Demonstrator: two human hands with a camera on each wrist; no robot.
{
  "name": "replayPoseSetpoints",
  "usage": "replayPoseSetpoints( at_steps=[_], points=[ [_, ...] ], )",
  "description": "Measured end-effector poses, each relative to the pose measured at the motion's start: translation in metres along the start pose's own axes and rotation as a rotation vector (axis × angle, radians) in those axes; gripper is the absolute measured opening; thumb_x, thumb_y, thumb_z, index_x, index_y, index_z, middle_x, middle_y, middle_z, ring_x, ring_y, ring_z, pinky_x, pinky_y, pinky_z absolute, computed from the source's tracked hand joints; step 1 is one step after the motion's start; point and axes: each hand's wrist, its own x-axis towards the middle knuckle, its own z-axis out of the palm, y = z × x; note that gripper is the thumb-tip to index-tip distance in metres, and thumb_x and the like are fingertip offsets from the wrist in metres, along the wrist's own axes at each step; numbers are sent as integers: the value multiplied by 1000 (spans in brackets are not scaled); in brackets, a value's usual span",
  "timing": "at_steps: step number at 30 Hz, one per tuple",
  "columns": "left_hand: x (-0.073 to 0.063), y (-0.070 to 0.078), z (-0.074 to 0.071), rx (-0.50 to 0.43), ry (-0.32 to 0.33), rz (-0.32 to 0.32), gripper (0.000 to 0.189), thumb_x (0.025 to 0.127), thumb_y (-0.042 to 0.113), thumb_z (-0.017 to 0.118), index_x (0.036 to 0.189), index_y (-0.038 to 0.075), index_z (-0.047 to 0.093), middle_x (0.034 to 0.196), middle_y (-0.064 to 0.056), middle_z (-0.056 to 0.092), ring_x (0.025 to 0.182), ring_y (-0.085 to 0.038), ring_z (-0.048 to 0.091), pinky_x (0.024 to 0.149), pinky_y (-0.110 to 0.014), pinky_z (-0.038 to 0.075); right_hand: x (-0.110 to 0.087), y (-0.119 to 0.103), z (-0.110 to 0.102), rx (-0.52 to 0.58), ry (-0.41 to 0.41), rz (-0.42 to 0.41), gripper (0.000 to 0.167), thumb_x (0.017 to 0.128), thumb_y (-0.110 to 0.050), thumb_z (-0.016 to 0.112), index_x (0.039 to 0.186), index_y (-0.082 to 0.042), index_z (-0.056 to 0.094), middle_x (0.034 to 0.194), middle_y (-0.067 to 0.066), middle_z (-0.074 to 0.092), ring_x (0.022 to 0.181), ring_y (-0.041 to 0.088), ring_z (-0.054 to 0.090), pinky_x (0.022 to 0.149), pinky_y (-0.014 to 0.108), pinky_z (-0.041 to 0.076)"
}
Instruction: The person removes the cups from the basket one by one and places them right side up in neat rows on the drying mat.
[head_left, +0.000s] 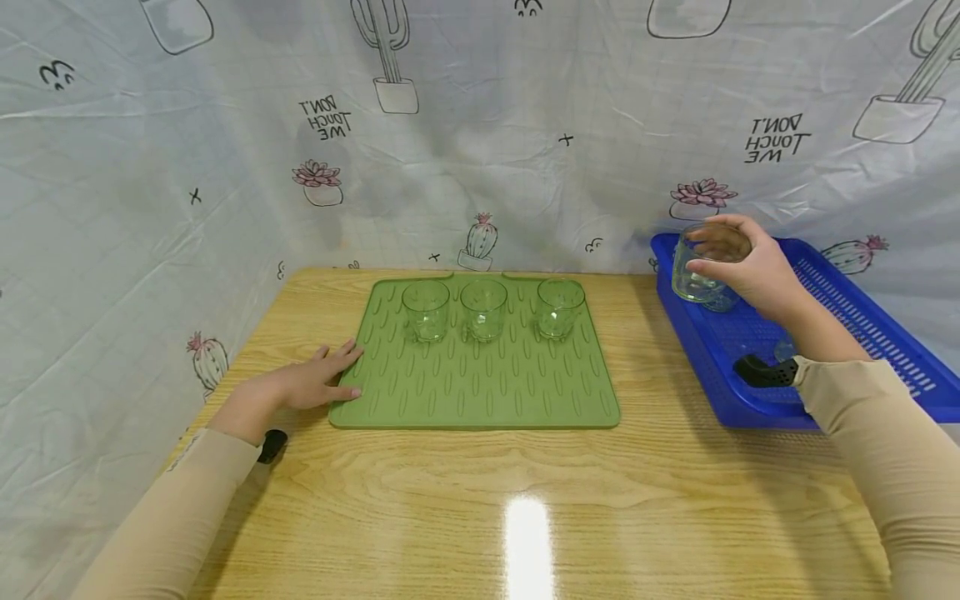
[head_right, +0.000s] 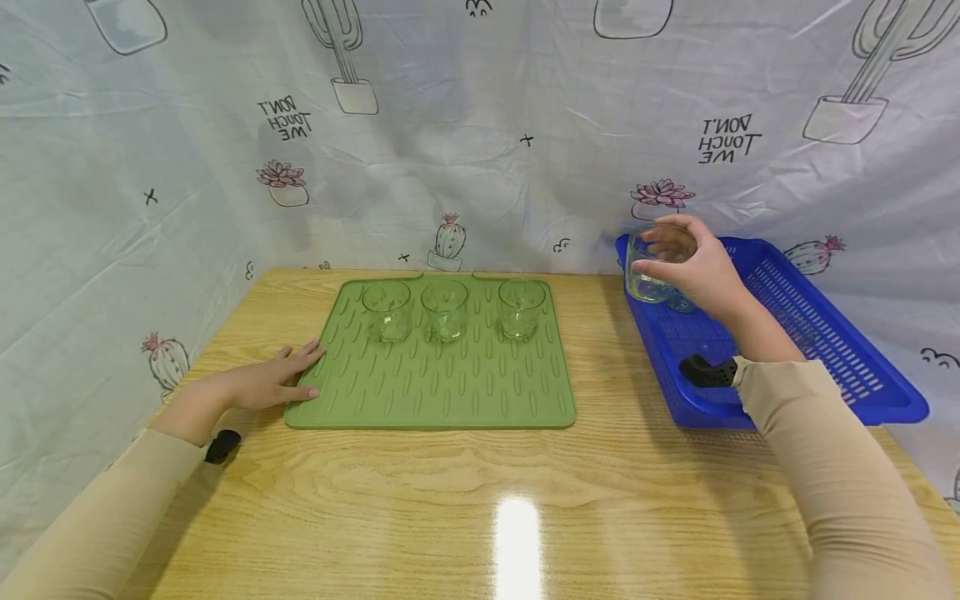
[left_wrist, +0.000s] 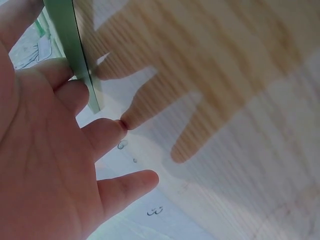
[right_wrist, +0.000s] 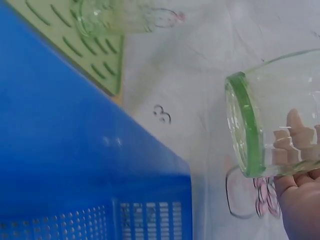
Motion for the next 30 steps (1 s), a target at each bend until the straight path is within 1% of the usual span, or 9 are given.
replayPoseSetpoints(
  at_steps=[3,6,16,24,30],
  points=[
    [0,0,0,5,-2,0,90,104,49,57,164,1,11,169,-23,-4,147,-57,-12,106,-81,15,1,-3,9,-18,-8,4,51,99,-8,71,138,-29,46,123,-21,60,113,4,53,87,13,45],
    [1,1,-1,10,-7,2,89,105,49,56,164,1,10,169,-23,-4,147,-57,-12,107,-81,15,1,-6,17,-17,-6,4,52,99,-10,71,139,-29,44,125,-19,59,115,6,52,89,14,44],
    [-3,7,-3,1,-2,0,88,105,47,58,164,1,11,169,-23,-3,148,-57,-11,106,-82,15,1,-24,42,26,0,-24,56,98,-11,73,144,-22,43,129,-12,60,118,9,53,94,17,44],
    [-3,6,-3,2,-3,0,88,105,46,57,164,1,12,169,-23,-3,148,-57,-11,107,-81,15,1,-33,59,82,-25,-44,56,97,-9,74,144,-18,44,128,-11,61,118,12,53,96,19,44],
    [-2,6,-3,6,-1,-1,88,105,47,58,164,1,12,169,-23,-3,148,-57,-10,107,-81,15,0,-37,72,98,-57,-54,58,97,-10,74,146,-12,43,132,-5,61,120,11,54,100,23,44]
  ],
)
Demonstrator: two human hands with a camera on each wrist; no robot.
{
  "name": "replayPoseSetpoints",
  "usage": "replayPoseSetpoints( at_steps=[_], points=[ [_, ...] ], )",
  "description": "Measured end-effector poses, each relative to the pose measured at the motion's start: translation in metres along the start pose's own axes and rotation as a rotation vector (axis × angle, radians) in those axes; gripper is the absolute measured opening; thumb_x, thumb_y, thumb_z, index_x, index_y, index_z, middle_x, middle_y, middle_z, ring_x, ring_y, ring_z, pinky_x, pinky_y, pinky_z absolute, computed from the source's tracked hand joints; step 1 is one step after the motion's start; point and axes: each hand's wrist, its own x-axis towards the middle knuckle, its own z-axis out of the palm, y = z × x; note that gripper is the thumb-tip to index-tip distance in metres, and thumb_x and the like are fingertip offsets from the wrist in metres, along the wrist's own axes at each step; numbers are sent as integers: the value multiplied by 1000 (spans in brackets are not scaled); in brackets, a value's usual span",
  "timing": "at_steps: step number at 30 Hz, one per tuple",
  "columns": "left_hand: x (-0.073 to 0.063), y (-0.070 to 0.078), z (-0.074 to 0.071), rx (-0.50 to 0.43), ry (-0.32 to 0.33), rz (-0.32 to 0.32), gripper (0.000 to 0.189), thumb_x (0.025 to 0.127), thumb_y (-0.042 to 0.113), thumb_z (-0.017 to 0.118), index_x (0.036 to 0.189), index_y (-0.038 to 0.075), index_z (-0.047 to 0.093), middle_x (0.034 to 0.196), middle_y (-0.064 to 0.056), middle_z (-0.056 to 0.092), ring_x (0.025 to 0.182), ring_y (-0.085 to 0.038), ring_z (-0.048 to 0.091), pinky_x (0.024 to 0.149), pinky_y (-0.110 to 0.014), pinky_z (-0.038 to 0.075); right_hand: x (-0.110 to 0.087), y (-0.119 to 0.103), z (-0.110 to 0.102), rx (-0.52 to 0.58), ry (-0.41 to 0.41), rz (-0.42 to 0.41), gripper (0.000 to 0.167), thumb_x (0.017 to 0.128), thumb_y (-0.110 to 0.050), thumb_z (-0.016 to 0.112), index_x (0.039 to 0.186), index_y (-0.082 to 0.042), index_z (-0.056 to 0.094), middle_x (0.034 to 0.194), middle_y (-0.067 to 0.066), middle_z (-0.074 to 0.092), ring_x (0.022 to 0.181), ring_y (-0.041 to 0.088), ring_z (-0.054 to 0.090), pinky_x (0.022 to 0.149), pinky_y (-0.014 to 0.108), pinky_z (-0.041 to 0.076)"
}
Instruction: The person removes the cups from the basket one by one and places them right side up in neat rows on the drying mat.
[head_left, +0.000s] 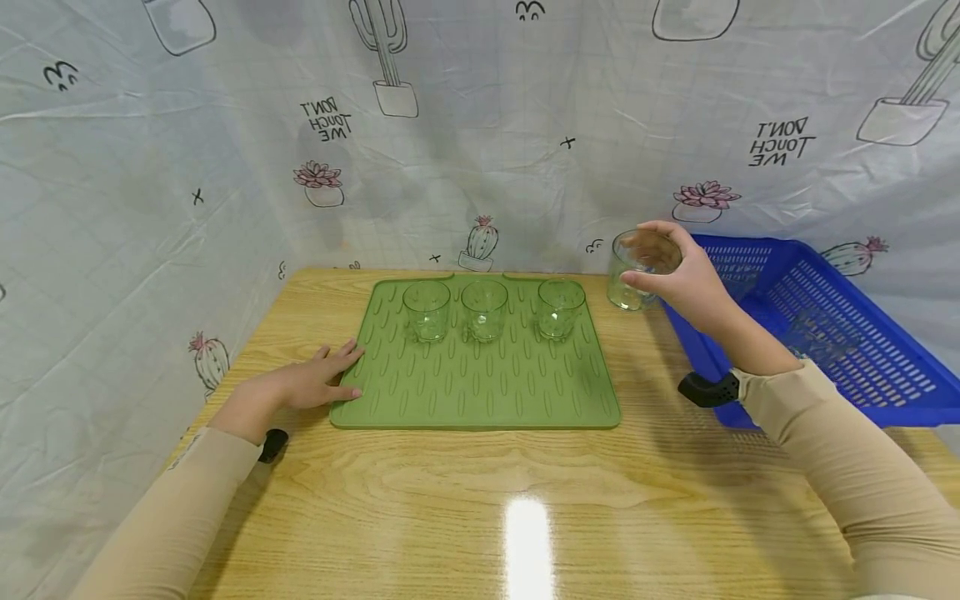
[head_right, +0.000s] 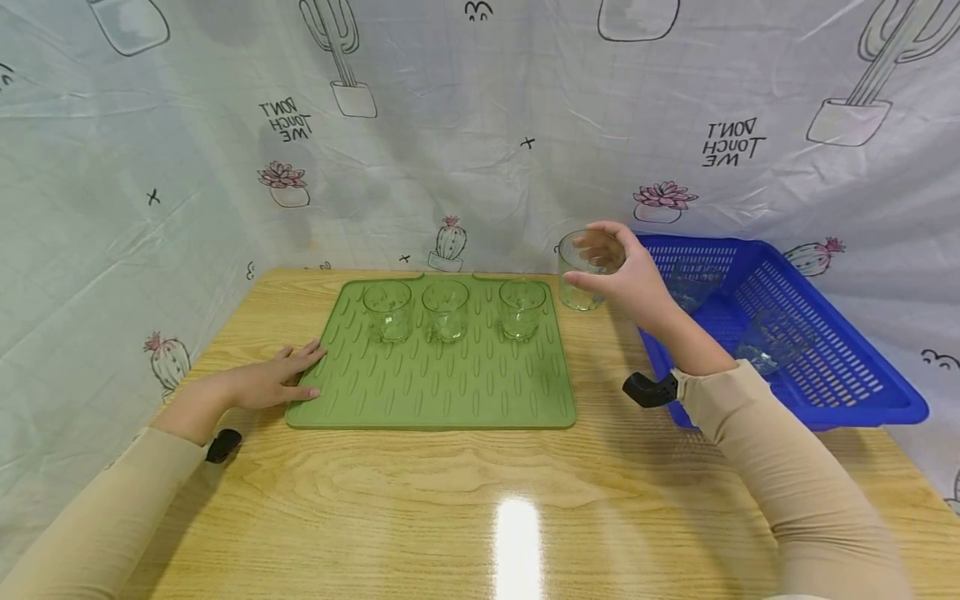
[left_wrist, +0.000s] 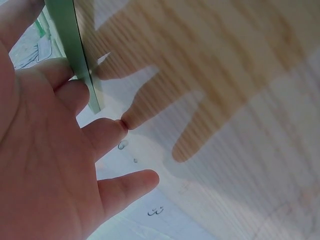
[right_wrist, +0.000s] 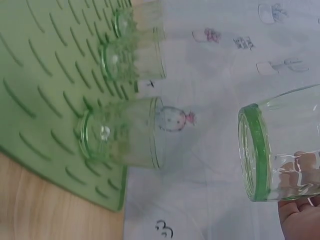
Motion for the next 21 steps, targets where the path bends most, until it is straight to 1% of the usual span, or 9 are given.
replayPoseSetpoints(
  at_steps=[3,6,8,10,12,14,18,21],
  points=[
    [0,0,0,7,3,1,88,105,47,58,164,1,12,169,-24,-2,147,-58,-10,107,-81,15,0,1,7,21,-19,-16,58,96,-8,74,146,-11,44,131,-4,62,119,13,55,99,22,43],
    [1,0,1,8,4,2,88,105,46,58,164,1,12,169,-24,-2,147,-58,-10,107,-81,14,0,3,16,39,-39,-26,58,95,-4,75,144,-12,45,128,-6,63,118,13,56,100,21,44],
    [0,0,1,3,4,4,88,105,46,58,164,0,12,169,-24,-2,147,-58,-10,107,-81,14,0,3,22,31,-55,-29,59,94,-1,75,145,-9,45,128,-6,62,118,13,56,101,21,43],
    [0,0,1,-5,2,4,88,105,45,58,164,0,12,169,-24,-3,147,-58,-11,108,-81,13,0,4,29,18,-70,-22,61,93,1,75,145,-5,45,130,-1,62,118,14,55,102,24,44],
    [0,0,1,-10,1,5,88,105,45,58,164,1,12,169,-24,-3,147,-57,-11,108,-80,13,-1,4,34,6,-90,-14,63,93,3,73,147,0,42,134,6,60,121,16,54,105,29,43],
    [-1,0,0,-14,3,4,88,105,46,58,164,1,12,169,-23,-4,147,-57,-11,108,-80,14,-1,4,40,1,-112,-6,64,93,4,73,148,2,40,138,14,58,124,21,53,109,36,41],
    [0,-1,1,-14,5,8,88,105,45,58,164,0,12,169,-24,-3,147,-58,-11,108,-80,15,-2,8,52,22,-156,12,66,93,5,72,149,3,37,143,20,54,131,29,50,113,50,36],
    [0,-1,1,-14,0,12,88,105,45,58,164,0,12,169,-24,-4,147,-58,-12,108,-80,14,-1,12,62,39,-175,21,68,92,4,75,149,0,38,144,20,53,134,32,47,114,49,36]
  ],
)
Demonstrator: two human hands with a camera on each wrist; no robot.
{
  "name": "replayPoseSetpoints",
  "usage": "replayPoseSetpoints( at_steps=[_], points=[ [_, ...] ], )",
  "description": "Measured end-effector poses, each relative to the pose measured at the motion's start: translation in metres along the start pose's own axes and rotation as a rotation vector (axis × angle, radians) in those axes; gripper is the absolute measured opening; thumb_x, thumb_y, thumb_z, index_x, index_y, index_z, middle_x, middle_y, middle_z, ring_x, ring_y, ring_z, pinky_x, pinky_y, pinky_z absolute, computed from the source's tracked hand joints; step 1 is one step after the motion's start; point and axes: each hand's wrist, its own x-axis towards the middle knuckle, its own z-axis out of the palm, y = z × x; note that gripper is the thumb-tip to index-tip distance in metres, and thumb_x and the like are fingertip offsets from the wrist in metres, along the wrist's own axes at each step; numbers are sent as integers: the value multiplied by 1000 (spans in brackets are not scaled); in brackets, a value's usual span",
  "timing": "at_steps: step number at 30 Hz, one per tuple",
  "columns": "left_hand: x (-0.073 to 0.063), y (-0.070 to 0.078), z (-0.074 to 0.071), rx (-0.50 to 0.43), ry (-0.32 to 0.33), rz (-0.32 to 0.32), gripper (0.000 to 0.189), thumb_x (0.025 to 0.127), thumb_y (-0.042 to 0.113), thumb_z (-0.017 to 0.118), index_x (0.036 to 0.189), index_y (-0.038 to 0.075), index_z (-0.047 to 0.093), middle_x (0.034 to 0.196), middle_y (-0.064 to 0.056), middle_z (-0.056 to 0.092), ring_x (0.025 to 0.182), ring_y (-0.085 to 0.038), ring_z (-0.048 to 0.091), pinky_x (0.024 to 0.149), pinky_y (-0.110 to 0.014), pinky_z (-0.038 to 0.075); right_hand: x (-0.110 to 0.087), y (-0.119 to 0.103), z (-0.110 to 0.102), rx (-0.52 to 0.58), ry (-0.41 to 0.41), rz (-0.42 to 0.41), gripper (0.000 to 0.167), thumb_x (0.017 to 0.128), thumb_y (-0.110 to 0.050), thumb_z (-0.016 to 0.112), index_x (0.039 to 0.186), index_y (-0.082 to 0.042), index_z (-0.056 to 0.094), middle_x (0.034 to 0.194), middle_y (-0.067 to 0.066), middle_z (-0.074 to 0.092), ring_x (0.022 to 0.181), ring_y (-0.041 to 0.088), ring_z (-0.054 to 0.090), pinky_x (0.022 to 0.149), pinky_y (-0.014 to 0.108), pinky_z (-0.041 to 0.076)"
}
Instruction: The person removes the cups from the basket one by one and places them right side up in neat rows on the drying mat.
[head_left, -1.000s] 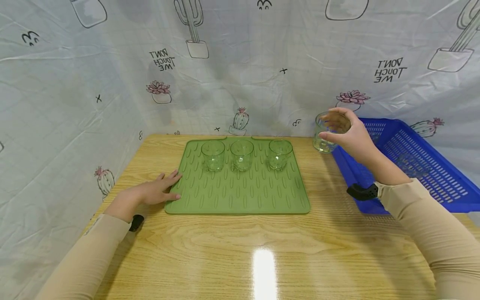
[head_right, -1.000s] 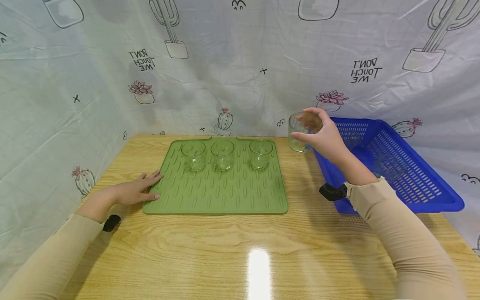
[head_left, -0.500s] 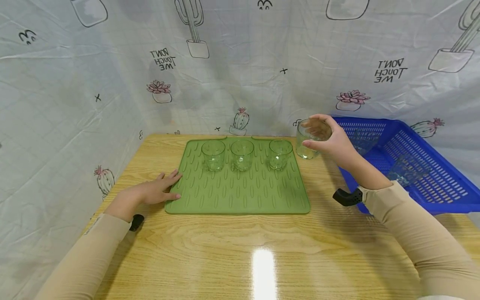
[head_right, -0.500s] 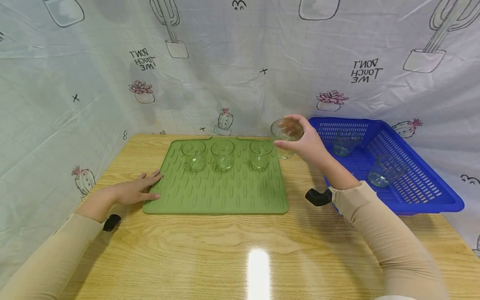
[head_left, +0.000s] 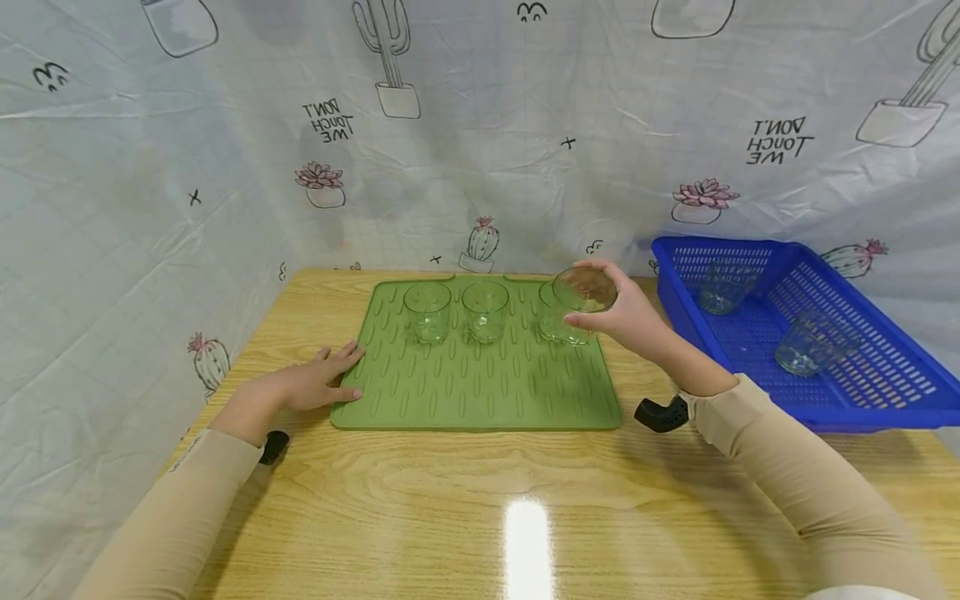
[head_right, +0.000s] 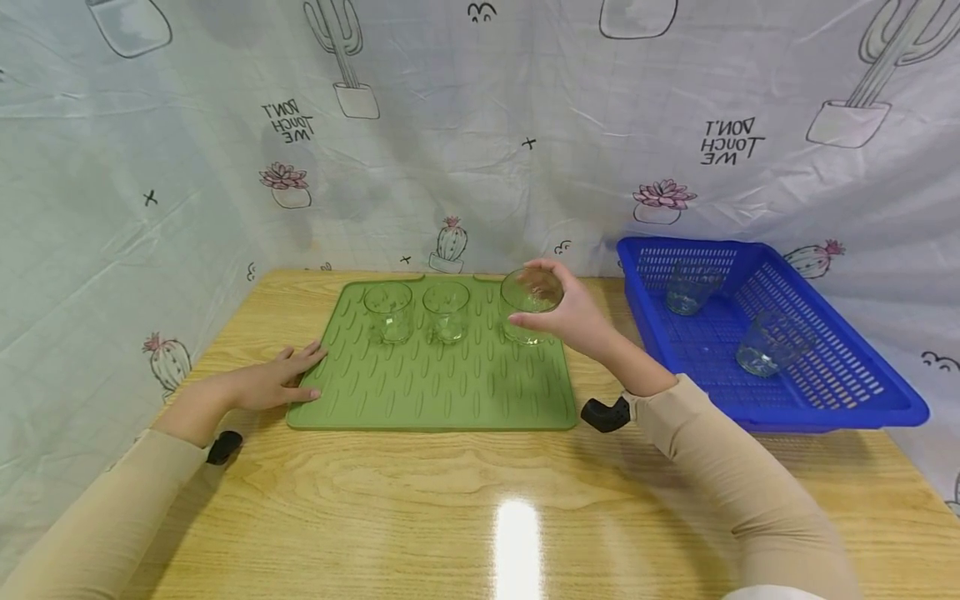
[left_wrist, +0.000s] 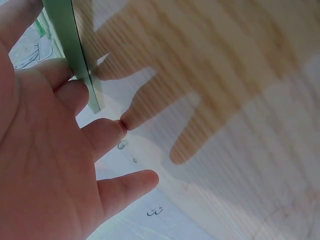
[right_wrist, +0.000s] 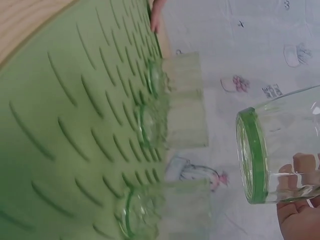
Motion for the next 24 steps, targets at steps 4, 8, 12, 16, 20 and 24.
replayPoseSetpoints(
  at_steps=[4,8,12,16,20,24],
  points=[
    [-1,0,0,-4,-4,2,88,105,46,58,164,0,11,169,-24,-4,147,-58,-12,108,-80,14,4,5,13,45,-19,-24,67,89,6,76,146,3,39,143,22,53,134,35,47,114,45,36],
    [0,0,0,-1,-7,-1,88,105,45,58,164,0,11,169,-24,-4,147,-58,-12,108,-81,14,9,6,27,89,-36,-57,68,87,9,75,144,5,39,141,23,54,132,34,48,115,48,35],
    [1,0,-1,4,-6,-3,88,105,46,58,164,0,11,169,-25,-4,147,-58,-12,107,-82,12,14,5,41,116,-60,-80,71,84,12,77,143,7,39,141,23,55,134,39,48,116,55,33],
    [1,-2,-1,5,-6,-5,89,105,47,58,164,1,11,169,-25,-4,147,-58,-12,106,-82,11,19,5,56,116,-97,-88,72,83,10,79,144,5,40,142,22,55,134,41,47,116,54,34],
    [2,-3,-1,6,-9,-8,89,105,47,58,164,1,11,169,-25,-5,147,-57,-13,107,-82,9,22,7,71,105,-129,-83,74,83,5,82,145,1,41,142,20,55,133,37,50,115,52,36],
    [2,-4,-2,4,-6,-3,89,104,47,58,164,1,12,169,-25,-4,147,-58,-13,107,-82,8,25,9,86,113,-161,-79,77,81,3,85,145,0,42,142,21,55,132,36,50,114,55,36]
  ],
)
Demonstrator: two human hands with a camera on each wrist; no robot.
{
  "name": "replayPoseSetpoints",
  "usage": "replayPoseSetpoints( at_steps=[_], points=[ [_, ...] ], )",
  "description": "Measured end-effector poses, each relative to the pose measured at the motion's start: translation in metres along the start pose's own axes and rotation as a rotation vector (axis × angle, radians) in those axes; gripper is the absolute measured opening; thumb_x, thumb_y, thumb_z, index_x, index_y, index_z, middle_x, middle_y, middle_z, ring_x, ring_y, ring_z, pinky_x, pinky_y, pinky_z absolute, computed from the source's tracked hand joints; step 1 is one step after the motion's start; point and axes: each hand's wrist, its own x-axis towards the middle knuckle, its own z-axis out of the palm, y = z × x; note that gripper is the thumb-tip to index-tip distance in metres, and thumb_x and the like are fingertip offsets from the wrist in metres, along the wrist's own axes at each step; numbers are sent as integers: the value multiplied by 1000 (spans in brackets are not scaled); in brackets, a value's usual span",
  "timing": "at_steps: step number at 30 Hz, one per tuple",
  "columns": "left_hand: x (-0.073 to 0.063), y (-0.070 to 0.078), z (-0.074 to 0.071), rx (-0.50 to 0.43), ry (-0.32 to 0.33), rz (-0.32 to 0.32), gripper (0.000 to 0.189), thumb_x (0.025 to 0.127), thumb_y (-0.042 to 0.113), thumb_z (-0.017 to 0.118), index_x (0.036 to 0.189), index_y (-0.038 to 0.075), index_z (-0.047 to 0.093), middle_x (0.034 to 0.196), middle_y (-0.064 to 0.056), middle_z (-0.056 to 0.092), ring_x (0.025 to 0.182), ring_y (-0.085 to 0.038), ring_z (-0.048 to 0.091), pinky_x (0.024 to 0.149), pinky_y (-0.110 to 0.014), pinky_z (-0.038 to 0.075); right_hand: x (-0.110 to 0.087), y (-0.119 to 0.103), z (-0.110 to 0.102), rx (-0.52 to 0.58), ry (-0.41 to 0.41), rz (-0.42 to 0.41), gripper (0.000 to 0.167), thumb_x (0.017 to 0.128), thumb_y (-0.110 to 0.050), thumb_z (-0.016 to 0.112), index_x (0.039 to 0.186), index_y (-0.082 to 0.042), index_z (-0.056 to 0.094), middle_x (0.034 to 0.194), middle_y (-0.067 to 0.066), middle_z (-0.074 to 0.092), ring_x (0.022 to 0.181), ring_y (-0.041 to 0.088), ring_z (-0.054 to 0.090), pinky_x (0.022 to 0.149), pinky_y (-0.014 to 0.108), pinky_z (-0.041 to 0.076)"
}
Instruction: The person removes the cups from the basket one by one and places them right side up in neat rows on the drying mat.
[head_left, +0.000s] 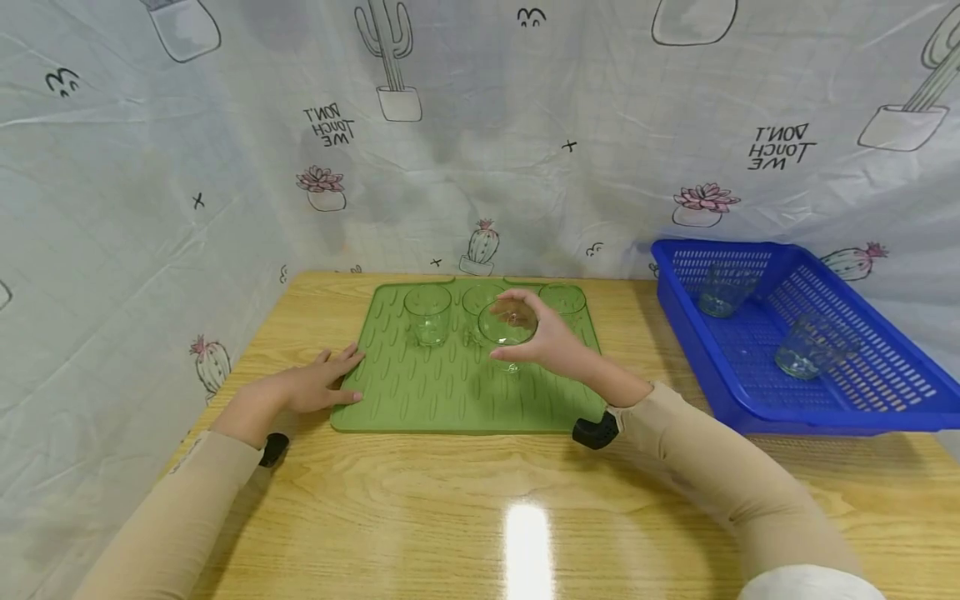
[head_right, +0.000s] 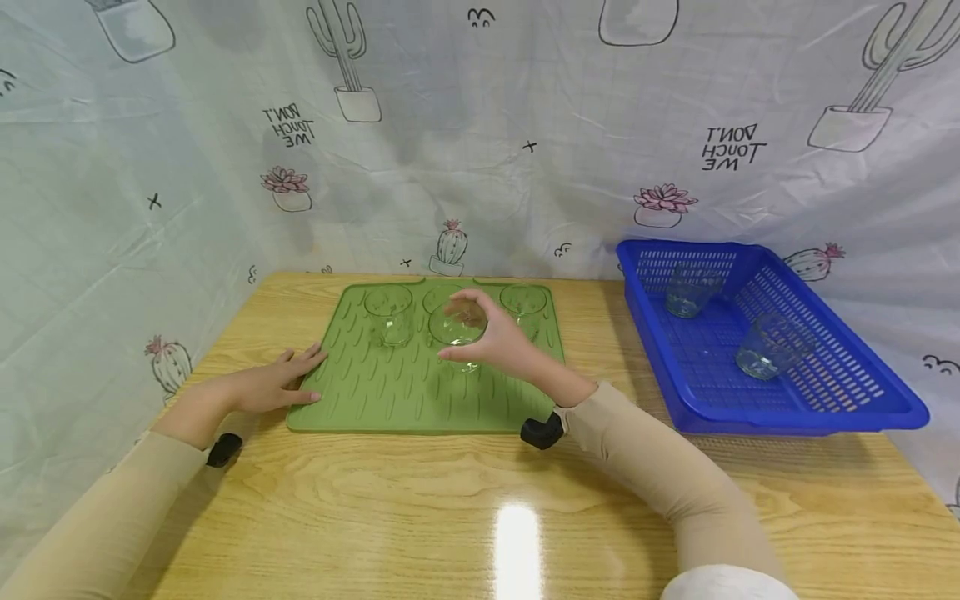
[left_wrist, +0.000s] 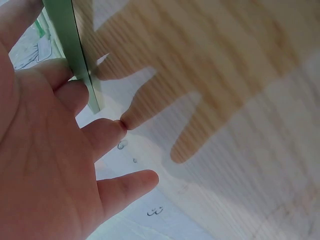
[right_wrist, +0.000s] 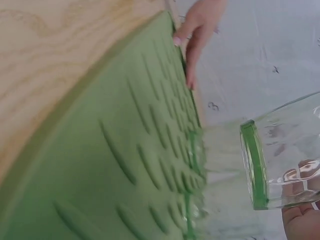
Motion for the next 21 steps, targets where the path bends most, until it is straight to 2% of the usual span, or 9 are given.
replayPoseSetpoints(
  at_steps=[7,12,21],
  points=[
    [1,-1,0,6,-1,-9,89,104,48,58,165,2,11,169,-23,-4,147,-57,-12,107,-82,11,5,7,25,40,-74,25,81,80,3,86,146,2,41,145,25,52,134,41,47,116,53,35],
    [1,-2,-1,6,-2,-1,89,104,48,58,165,2,12,169,-24,-4,147,-57,-12,107,-82,10,8,11,45,40,-120,21,82,79,2,87,146,2,40,144,20,53,135,44,46,116,52,36],
    [2,-1,-3,-3,-1,-6,89,104,47,59,165,2,12,169,-24,-5,147,-57,-14,107,-82,6,12,14,77,12,-152,47,85,81,-6,89,149,1,38,145,14,53,134,32,50,114,40,40]
  ],
)
